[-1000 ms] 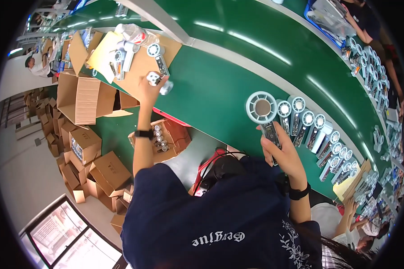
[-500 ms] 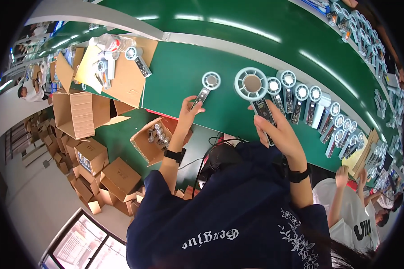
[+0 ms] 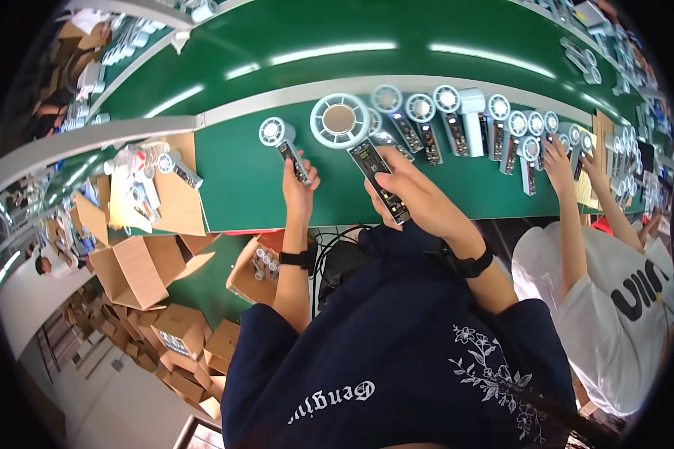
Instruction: The person picks up handheld fans from a conveyor belt, presses buttons on the handles to activate the digital displays, and places them back onto the belt.
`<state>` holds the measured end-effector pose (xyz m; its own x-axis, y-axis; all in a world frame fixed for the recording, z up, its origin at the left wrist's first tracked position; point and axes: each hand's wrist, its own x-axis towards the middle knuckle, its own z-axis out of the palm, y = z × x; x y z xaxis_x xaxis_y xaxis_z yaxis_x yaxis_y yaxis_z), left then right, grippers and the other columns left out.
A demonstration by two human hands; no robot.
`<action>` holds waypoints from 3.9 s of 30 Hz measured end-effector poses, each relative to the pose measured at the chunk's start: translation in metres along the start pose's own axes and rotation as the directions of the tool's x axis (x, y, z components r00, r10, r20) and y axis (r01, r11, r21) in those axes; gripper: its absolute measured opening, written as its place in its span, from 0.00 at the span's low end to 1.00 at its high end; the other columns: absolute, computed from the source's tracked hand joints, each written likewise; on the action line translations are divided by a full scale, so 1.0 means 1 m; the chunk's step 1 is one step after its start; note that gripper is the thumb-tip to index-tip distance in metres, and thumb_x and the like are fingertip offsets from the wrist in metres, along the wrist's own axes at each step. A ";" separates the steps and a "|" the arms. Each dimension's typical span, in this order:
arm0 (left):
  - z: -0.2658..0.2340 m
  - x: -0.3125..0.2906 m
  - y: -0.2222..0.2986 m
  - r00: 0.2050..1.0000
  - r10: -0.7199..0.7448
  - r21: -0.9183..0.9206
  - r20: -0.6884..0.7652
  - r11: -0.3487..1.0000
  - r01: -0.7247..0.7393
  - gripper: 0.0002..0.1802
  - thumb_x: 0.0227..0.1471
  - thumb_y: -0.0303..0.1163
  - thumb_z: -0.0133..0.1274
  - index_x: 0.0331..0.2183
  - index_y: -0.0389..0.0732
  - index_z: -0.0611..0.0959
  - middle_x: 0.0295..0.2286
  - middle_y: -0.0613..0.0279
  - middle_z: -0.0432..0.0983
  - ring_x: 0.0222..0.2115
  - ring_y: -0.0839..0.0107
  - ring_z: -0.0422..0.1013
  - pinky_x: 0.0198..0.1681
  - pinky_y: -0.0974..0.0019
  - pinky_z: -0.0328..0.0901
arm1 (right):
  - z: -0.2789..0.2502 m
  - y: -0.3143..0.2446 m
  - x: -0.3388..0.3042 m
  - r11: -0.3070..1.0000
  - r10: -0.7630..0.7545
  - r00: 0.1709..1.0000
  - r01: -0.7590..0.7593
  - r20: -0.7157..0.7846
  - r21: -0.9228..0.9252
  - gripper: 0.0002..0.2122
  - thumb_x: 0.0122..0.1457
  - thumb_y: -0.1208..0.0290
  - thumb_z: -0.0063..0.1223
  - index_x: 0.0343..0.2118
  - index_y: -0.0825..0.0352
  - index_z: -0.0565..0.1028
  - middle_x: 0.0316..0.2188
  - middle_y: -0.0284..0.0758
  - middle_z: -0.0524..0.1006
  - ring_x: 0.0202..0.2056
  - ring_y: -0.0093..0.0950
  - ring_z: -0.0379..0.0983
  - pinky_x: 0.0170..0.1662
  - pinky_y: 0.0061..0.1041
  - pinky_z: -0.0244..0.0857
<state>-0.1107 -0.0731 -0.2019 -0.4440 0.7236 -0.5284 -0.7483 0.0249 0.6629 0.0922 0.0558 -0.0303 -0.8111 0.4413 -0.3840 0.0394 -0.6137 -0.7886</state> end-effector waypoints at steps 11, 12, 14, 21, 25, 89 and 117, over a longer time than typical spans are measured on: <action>0.150 -0.077 0.058 0.948 0.109 0.121 0.298 0.981 -0.151 0.26 0.60 0.44 0.35 0.52 0.34 0.62 0.31 0.63 0.66 0.16 0.80 0.57 0.11 0.78 0.51 | -0.001 -0.029 -0.045 0.950 -0.253 0.961 0.268 -0.108 0.163 0.19 0.61 0.71 0.35 0.55 0.69 0.54 0.28 0.34 0.66 0.21 0.19 0.62 0.22 0.18 0.59; 0.152 -0.074 0.060 0.943 0.113 0.139 0.314 0.977 -0.164 0.27 0.60 0.44 0.35 0.52 0.33 0.61 0.32 0.62 0.66 0.15 0.80 0.57 0.10 0.78 0.51 | 0.000 -0.028 -0.045 0.930 -0.301 0.944 0.321 -0.134 0.179 0.20 0.61 0.71 0.35 0.55 0.69 0.53 0.29 0.34 0.66 0.21 0.19 0.63 0.23 0.18 0.59; 0.165 -0.068 0.053 0.926 0.138 0.158 0.351 0.966 -0.204 0.29 0.59 0.45 0.34 0.53 0.33 0.59 0.33 0.60 0.67 0.13 0.81 0.57 0.07 0.78 0.51 | -0.009 -0.028 -0.043 0.930 -0.305 0.946 0.320 -0.106 0.182 0.21 0.61 0.70 0.36 0.56 0.69 0.52 0.29 0.34 0.66 0.22 0.19 0.63 0.24 0.18 0.59; 0.220 -0.085 0.055 0.829 0.121 0.158 0.545 0.957 -0.243 0.29 0.59 0.44 0.35 0.54 0.33 0.57 0.33 0.56 0.67 0.14 0.78 0.61 0.09 0.76 0.55 | -0.020 -0.030 -0.048 0.880 -0.449 0.878 0.467 -0.164 0.091 0.25 0.60 0.66 0.39 0.56 0.71 0.50 0.28 0.35 0.66 0.22 0.20 0.63 0.24 0.17 0.59; 0.247 -0.101 0.043 0.809 0.152 0.192 0.568 0.931 -0.310 0.27 0.60 0.42 0.35 0.53 0.34 0.56 0.34 0.54 0.66 0.16 0.76 0.63 0.12 0.75 0.58 | -0.029 -0.030 -0.060 0.852 -0.512 0.833 0.523 -0.210 -0.004 0.25 0.59 0.65 0.39 0.56 0.71 0.50 0.28 0.35 0.66 0.21 0.20 0.63 0.23 0.17 0.58; 0.263 -0.123 0.031 0.800 0.293 0.243 0.524 0.849 -0.470 0.27 0.60 0.42 0.29 0.53 0.31 0.55 0.32 0.55 0.66 0.15 0.77 0.62 0.11 0.76 0.56 | -0.026 -0.047 -0.078 0.832 -0.554 0.814 0.537 -0.176 -0.138 0.25 0.59 0.66 0.37 0.56 0.73 0.50 0.30 0.36 0.66 0.23 0.20 0.63 0.27 0.19 0.61; 0.251 -0.123 0.023 0.796 0.238 0.231 0.556 0.876 -0.423 0.25 0.60 0.40 0.32 0.53 0.33 0.55 0.33 0.55 0.66 0.17 0.76 0.64 0.15 0.76 0.58 | -0.026 -0.029 -0.085 0.855 -0.516 0.826 0.513 -0.226 -0.077 0.27 0.59 0.65 0.37 0.58 0.71 0.47 0.30 0.37 0.65 0.24 0.21 0.63 0.28 0.21 0.61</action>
<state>0.0502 0.0114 0.0116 -0.2574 0.9658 0.0318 -0.3540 -0.1249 0.9269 0.1751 0.0530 0.0123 -0.5590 0.8290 -0.0187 -0.3374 -0.2480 -0.9081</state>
